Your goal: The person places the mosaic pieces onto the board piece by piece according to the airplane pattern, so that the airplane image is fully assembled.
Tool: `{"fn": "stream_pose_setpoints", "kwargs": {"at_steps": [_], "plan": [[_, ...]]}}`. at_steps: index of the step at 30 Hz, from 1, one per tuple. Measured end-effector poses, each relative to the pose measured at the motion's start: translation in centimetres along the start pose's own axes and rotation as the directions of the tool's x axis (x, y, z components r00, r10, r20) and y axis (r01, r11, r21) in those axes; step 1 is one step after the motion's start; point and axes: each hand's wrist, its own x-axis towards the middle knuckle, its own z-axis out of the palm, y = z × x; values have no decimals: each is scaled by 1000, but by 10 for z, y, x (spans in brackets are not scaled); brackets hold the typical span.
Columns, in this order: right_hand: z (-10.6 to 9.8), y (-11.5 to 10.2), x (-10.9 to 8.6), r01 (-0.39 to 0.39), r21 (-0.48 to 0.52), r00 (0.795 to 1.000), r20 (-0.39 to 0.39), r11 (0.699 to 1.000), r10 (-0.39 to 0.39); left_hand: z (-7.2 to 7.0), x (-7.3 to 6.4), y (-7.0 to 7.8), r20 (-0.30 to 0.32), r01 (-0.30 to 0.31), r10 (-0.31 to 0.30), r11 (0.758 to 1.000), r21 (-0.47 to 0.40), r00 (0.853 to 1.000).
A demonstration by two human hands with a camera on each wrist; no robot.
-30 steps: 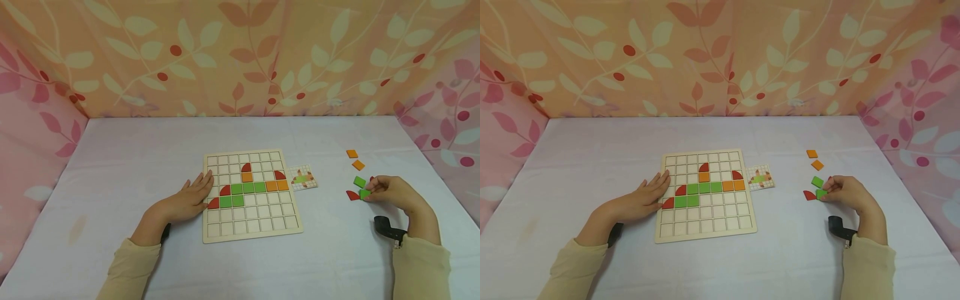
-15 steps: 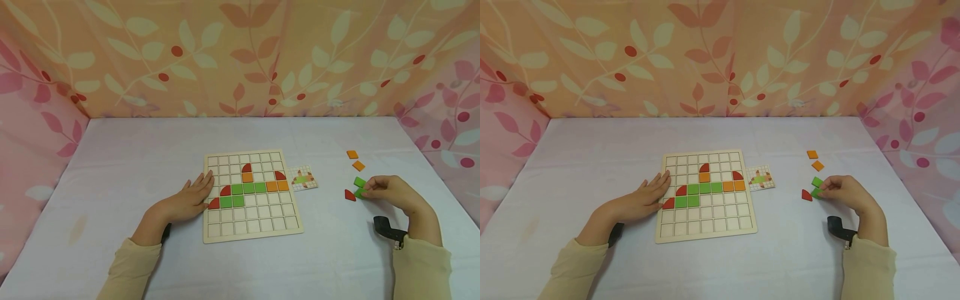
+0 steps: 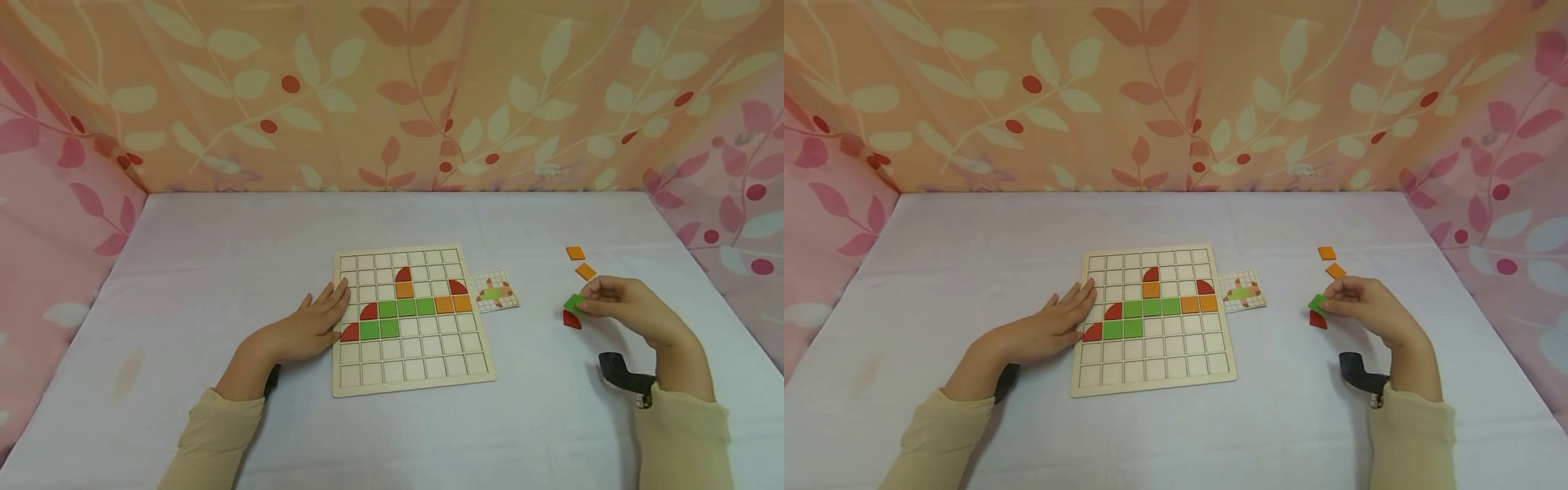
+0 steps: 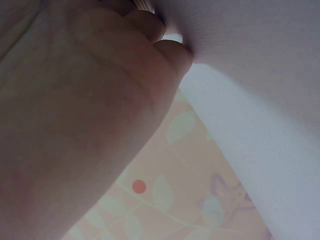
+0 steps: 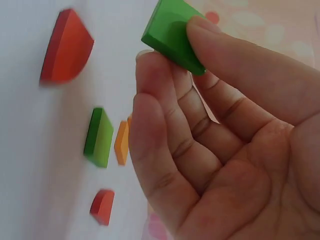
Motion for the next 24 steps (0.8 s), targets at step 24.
{"fn": "stream_pose_setpoints", "kwargs": {"at_steps": [24], "plan": [[23, -32, 10, 84, 33, 996, 27, 996, -84, 1, 0, -2, -4, 2, -2, 1000, -4, 1000]]}}
